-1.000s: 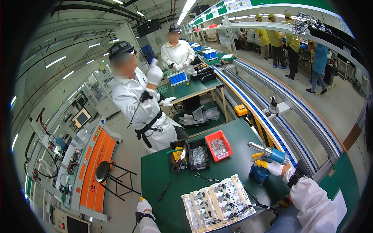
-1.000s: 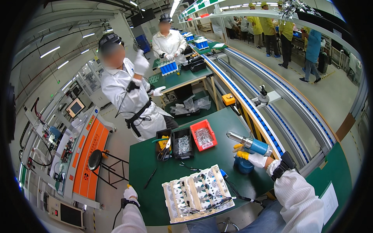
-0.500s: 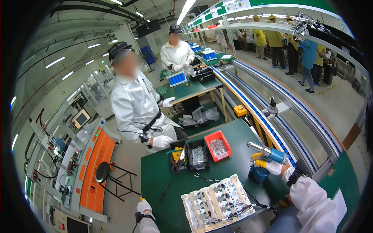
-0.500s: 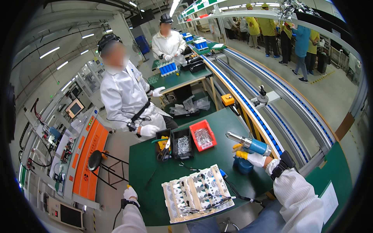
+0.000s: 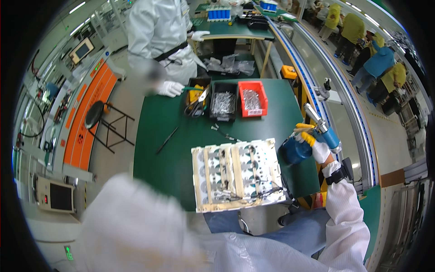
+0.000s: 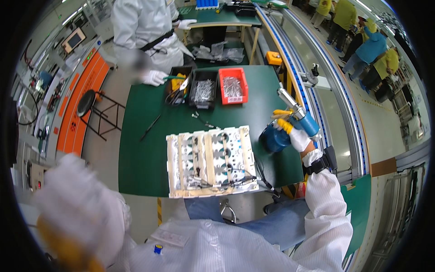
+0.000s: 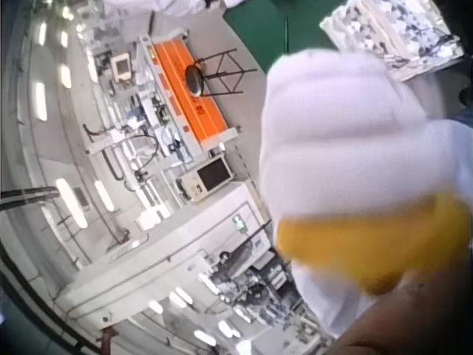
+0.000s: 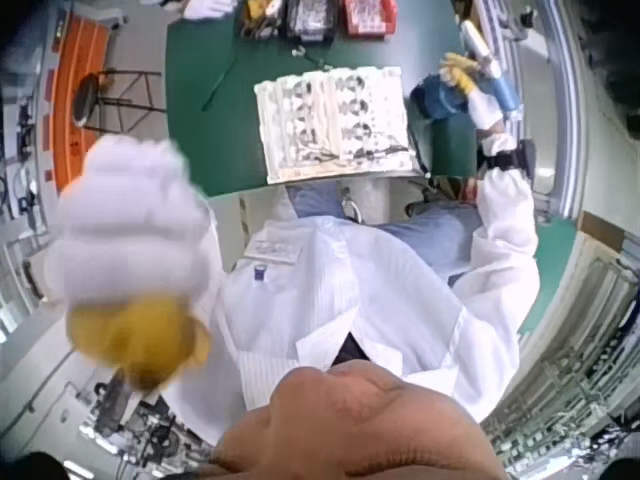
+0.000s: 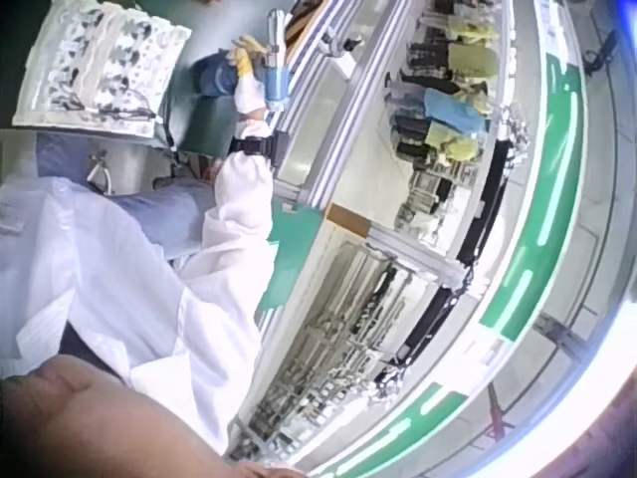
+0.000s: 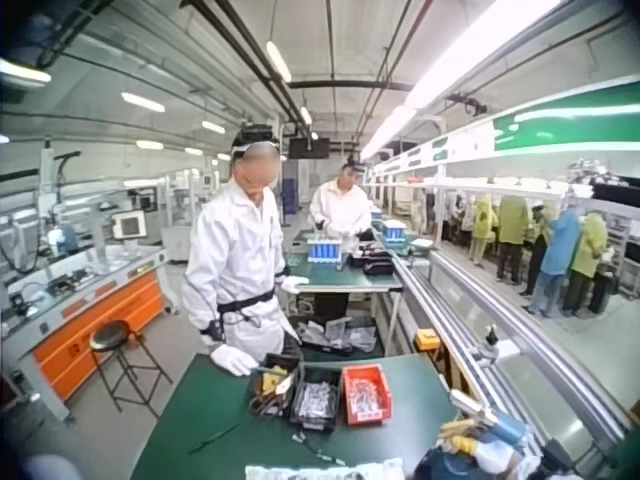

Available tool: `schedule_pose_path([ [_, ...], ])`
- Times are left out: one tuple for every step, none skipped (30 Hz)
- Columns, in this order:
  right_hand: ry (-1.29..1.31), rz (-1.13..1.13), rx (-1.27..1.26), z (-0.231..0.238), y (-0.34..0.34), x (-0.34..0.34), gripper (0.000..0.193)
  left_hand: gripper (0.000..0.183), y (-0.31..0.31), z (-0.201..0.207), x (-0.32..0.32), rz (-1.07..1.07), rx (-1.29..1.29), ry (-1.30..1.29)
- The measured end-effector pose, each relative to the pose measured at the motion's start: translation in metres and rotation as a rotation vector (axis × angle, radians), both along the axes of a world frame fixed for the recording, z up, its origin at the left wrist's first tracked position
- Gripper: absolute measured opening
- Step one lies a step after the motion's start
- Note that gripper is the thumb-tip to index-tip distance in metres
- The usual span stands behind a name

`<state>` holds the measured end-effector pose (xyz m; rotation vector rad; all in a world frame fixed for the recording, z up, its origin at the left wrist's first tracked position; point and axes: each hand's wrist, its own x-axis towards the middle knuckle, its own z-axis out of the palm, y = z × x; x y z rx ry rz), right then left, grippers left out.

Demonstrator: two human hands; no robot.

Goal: Manually assemble components into a battery pack housing and secure with an electric screwdriver.

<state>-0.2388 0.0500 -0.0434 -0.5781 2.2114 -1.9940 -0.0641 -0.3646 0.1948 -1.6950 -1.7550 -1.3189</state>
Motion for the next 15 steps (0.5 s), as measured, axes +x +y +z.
schedule_pose_path([
  [-0.021,0.004,-0.007,-0.006,0.004,-0.001,0.035,0.032,0.004,0.001,0.005,-0.066,0.011,-0.103],
  [0.001,0.016,-0.009,-0.007,0.004,-0.002,0.035,0.031,0.009,0.002,0.009,-0.121,0.006,-0.178],
  [0.026,0.026,-0.013,-0.008,0.006,-0.002,0.035,0.031,0.014,-0.002,0.009,-0.151,0.004,-0.243],
  [0.021,0.022,-0.002,-0.008,0.009,0.002,0.035,0.031,0.019,-0.006,0.010,-0.168,-0.002,-0.297],
  [0.018,0.011,0.018,-0.009,0.005,0.004,0.034,0.031,0.025,-0.009,0.014,-0.170,-0.017,-0.348],
  [0.014,0.000,0.037,-0.009,0.002,0.004,0.034,0.031,0.029,-0.011,0.015,-0.167,-0.026,-0.378],
  [0.012,0.012,0.034,-0.008,-0.001,0.003,0.034,0.030,0.032,-0.011,0.015,-0.168,-0.040,-0.406],
  [0.015,0.010,0.043,-0.004,0.002,0.004,0.033,0.030,0.037,-0.012,0.016,-0.172,-0.055,-0.425],
  [0.018,0.009,0.052,-0.001,0.004,0.004,0.032,0.030,0.040,-0.010,0.014,-0.190,-0.066,-0.437],
  [0.002,0.009,0.044,-0.001,0.005,0.002,0.031,0.030,0.044,-0.009,0.012,-0.207,-0.072,-0.446],
  [-0.001,0.017,0.038,-0.004,0.005,0.002,0.031,0.030,0.044,-0.009,0.014,-0.214,-0.077,-0.468],
  [0.058,0.022,0.044,-0.005,0.009,0.002,0.031,0.030,0.043,-0.011,0.013,-0.236,-0.078,-0.484],
  [0.118,0.026,0.050,-0.007,0.013,0.002,0.031,0.030,0.042,-0.012,0.010,-0.255,-0.085,-0.500],
  [0.113,0.024,0.033,-0.007,0.010,0.001,0.033,0.030,0.040,-0.016,0.010,-0.264,-0.085,-0.521],
  [0.108,0.019,0.033,-0.007,0.008,0.001,0.033,0.030,0.037,-0.020,0.010,-0.273,-0.087,-0.544],
])
